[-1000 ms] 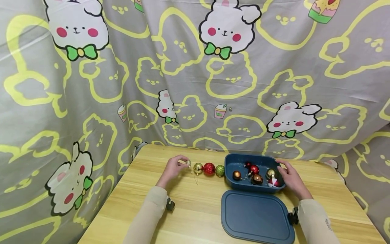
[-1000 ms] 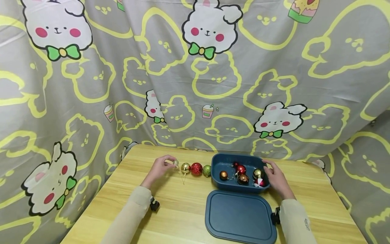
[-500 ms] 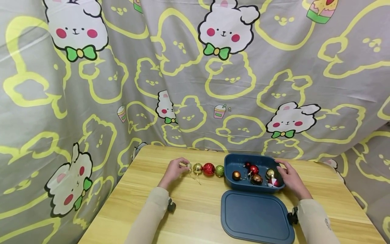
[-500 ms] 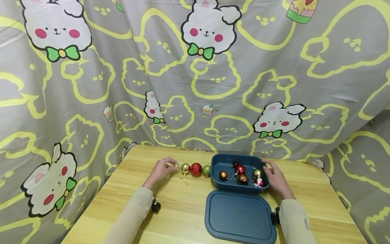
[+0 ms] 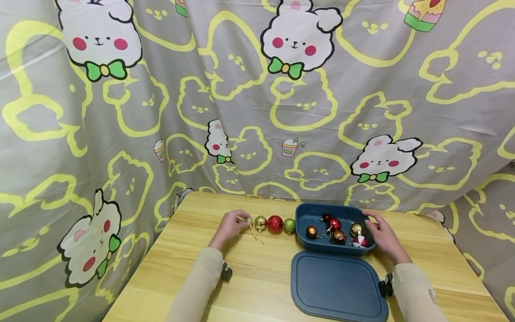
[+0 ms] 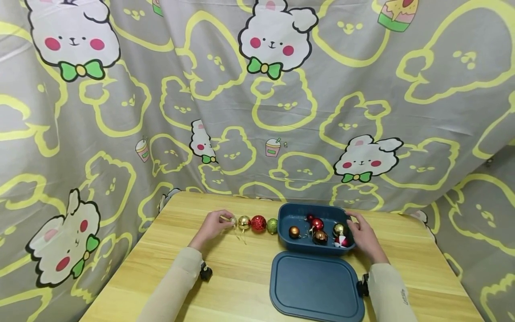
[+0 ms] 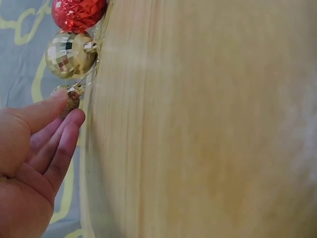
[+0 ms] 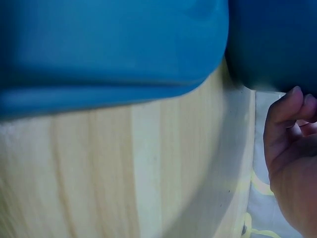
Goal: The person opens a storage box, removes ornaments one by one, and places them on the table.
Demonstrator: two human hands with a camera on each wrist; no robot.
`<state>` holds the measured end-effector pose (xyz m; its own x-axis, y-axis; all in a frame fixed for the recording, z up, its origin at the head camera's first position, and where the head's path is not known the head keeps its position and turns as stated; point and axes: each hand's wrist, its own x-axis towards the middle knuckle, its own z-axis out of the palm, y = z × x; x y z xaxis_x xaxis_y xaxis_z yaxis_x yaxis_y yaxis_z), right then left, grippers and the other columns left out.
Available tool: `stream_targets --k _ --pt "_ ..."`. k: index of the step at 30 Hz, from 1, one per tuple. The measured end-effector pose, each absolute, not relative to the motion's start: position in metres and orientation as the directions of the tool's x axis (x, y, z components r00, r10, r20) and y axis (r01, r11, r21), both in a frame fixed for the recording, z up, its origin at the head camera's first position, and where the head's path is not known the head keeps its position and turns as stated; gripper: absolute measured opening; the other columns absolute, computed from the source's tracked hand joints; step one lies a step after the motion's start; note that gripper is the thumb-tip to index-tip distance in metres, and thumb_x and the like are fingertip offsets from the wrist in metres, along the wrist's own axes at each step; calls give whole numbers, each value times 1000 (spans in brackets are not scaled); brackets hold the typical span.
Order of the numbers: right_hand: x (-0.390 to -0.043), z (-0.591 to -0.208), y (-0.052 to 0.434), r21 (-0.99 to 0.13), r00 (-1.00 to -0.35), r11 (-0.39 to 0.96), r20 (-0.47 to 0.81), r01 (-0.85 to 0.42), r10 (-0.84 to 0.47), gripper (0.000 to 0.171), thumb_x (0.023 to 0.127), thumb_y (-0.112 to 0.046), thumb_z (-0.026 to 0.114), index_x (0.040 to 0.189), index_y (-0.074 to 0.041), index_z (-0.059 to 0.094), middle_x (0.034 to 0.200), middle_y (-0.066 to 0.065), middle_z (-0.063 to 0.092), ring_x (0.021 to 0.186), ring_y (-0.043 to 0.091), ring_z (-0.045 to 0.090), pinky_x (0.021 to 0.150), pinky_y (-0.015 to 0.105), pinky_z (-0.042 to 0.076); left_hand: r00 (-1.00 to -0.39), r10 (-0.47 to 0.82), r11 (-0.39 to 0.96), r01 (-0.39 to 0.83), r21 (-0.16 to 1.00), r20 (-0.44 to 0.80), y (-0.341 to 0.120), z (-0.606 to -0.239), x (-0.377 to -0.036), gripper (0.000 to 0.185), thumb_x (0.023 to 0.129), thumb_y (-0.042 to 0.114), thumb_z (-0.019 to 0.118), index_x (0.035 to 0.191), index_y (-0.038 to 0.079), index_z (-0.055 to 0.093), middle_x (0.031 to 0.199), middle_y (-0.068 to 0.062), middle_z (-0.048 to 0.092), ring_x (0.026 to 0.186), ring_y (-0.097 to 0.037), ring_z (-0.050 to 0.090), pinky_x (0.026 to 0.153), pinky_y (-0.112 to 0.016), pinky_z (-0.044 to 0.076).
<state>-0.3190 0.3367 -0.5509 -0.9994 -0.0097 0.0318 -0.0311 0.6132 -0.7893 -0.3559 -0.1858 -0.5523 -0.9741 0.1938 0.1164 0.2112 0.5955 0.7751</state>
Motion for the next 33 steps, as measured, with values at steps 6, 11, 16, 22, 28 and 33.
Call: stream_targets --k 6,11,16,22,28,33 --pt "-320 -551 336 -787 -999 616 33 -33 -11 52 114 -36 35 158 -6 36 101 22 62 82 21 54 60 30 44 -973 202 610 211 764 107 -186 -552 -355 19 93 10 78 112 8 77 111 -9 77 94 -24 72 81 -38 62" --pt "-319 -550 337 -788 -999 614 39 -41 -16 52 114 -36 35 157 -6 36 109 28 62 83 20 54 60 30 44 -975 197 617 205 760 103 -185 -552 -356 19 92 9 78 111 9 77 110 -9 77 94 -25 72 82 -39 62" --pt "-318 -550 337 -793 -999 608 40 -42 -17 53 114 -37 35 157 -6 36 114 29 62 86 21 54 60 30 44 -974 204 614 208 761 101 -184 -553 -357 20 93 9 78 112 7 77 110 -10 76 96 -26 73 84 -40 62" --pt "-319 -551 336 -794 -999 607 30 -34 -16 54 114 -38 35 159 -7 35 109 27 61 82 22 52 59 31 43 -972 212 615 210 760 98 -185 -553 -358 20 93 10 78 113 8 76 110 -10 76 97 -27 73 84 -41 62" --pt "-318 -551 336 -793 -999 609 31 -32 -13 54 114 -38 35 158 -8 35 116 30 62 87 23 55 60 31 43 -971 220 611 214 762 97 -186 -553 -358 22 92 10 79 114 7 75 112 -11 75 99 -29 73 86 -42 62" --pt "-319 -551 336 -794 -1000 607 29 -31 -13 54 114 -38 34 159 -7 35 117 31 62 88 24 56 61 30 44 -972 223 605 200 771 78 -187 -553 -358 25 92 10 79 116 7 75 114 -12 74 101 -30 73 87 -42 62"
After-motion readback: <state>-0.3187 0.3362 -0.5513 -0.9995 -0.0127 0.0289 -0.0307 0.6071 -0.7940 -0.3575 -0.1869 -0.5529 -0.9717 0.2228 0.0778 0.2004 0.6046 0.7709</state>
